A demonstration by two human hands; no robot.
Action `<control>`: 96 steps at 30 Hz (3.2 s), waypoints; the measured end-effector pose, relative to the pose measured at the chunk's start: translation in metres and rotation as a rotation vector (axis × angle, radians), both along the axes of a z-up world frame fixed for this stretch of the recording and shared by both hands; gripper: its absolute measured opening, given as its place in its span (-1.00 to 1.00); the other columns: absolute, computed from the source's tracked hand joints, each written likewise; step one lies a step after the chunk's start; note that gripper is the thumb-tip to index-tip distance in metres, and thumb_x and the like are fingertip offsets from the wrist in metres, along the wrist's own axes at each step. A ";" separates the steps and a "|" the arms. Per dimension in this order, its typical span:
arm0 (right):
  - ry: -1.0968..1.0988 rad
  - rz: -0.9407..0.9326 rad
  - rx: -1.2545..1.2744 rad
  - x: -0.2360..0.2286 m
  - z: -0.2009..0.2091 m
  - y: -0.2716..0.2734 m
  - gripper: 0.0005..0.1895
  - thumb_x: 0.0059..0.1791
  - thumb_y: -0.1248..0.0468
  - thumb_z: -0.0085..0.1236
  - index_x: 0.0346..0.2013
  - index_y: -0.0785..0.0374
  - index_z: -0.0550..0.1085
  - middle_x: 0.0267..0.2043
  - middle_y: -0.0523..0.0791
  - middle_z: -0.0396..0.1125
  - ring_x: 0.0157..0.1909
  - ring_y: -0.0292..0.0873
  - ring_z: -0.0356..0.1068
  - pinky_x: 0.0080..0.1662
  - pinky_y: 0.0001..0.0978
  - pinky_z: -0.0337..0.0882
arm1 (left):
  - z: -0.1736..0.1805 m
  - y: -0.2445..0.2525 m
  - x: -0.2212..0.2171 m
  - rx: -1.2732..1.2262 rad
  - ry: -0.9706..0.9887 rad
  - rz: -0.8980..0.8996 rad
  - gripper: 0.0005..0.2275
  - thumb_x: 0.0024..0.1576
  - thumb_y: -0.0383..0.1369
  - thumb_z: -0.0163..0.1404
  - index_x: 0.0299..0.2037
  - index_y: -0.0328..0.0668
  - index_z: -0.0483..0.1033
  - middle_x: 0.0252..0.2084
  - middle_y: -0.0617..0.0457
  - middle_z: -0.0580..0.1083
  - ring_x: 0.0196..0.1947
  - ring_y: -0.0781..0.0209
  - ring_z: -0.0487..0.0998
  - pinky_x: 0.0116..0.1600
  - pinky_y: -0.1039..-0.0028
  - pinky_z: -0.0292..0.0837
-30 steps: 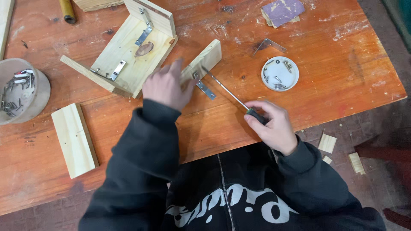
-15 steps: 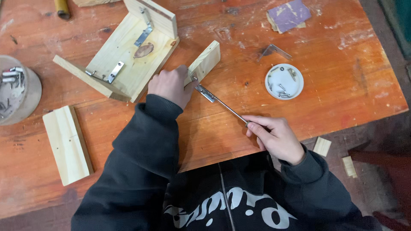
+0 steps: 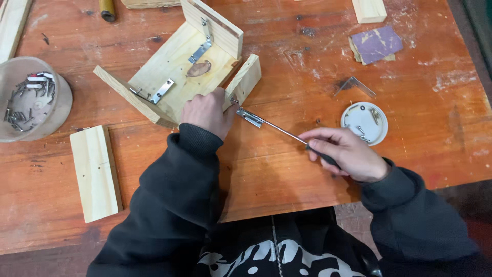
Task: The person assembles a small wooden box by attaching metal brackets to the wooden pieces using a screwdriver. They secure the brackets with screws, align the pieces, and tighten the screws to complete the assembly.
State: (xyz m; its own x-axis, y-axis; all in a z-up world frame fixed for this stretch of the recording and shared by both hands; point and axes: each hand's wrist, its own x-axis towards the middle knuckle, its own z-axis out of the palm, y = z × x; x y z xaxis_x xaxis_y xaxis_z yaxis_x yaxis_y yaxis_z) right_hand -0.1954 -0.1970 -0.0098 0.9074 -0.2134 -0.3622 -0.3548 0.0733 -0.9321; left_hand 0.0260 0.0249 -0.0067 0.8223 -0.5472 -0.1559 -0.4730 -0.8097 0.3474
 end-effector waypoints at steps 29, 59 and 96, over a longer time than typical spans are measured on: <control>-0.300 0.060 -1.021 -0.026 -0.019 0.046 -0.72 -0.03 0.23 0.26 -0.02 0.04 0.65 -0.23 -0.12 0.58 -0.24 0.01 0.59 -0.34 -0.26 0.54 | 0.014 0.012 -0.004 0.031 0.035 -0.043 -0.76 0.20 -0.10 0.04 -0.19 -0.07 0.47 -0.34 -0.29 0.55 -0.27 -0.37 0.66 -0.20 0.09 0.58; 0.109 -0.064 -0.127 -0.028 -0.027 0.038 -0.63 0.07 0.35 -0.10 0.12 0.32 0.53 -0.34 0.13 0.57 -0.66 -0.19 0.23 -0.67 -0.44 0.17 | 0.012 0.015 -0.008 0.031 0.034 -0.049 -0.75 0.19 -0.09 0.02 -0.17 -0.06 0.50 -0.31 -0.29 0.55 -0.23 -0.40 0.66 -0.19 0.03 0.56; -0.192 0.079 -1.124 -0.027 -0.002 0.061 -0.69 0.04 0.30 -0.01 0.04 0.11 0.56 -0.29 -0.01 0.53 -0.20 0.14 0.56 -0.24 -0.04 0.56 | 0.009 0.014 -0.014 0.034 -0.028 -0.011 -0.77 0.19 -0.10 0.04 -0.16 -0.05 0.47 -0.33 -0.27 0.56 -0.25 -0.40 0.66 -0.18 0.03 0.56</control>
State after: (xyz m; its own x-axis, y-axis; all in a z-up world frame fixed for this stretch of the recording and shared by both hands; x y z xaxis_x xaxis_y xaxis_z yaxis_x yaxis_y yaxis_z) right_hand -0.2222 -0.1356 -0.0118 0.9525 -0.2687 0.1436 -0.1659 -0.8527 -0.4953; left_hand 0.0123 0.0390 0.0022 0.8204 -0.5514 -0.1510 -0.4915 -0.8152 0.3064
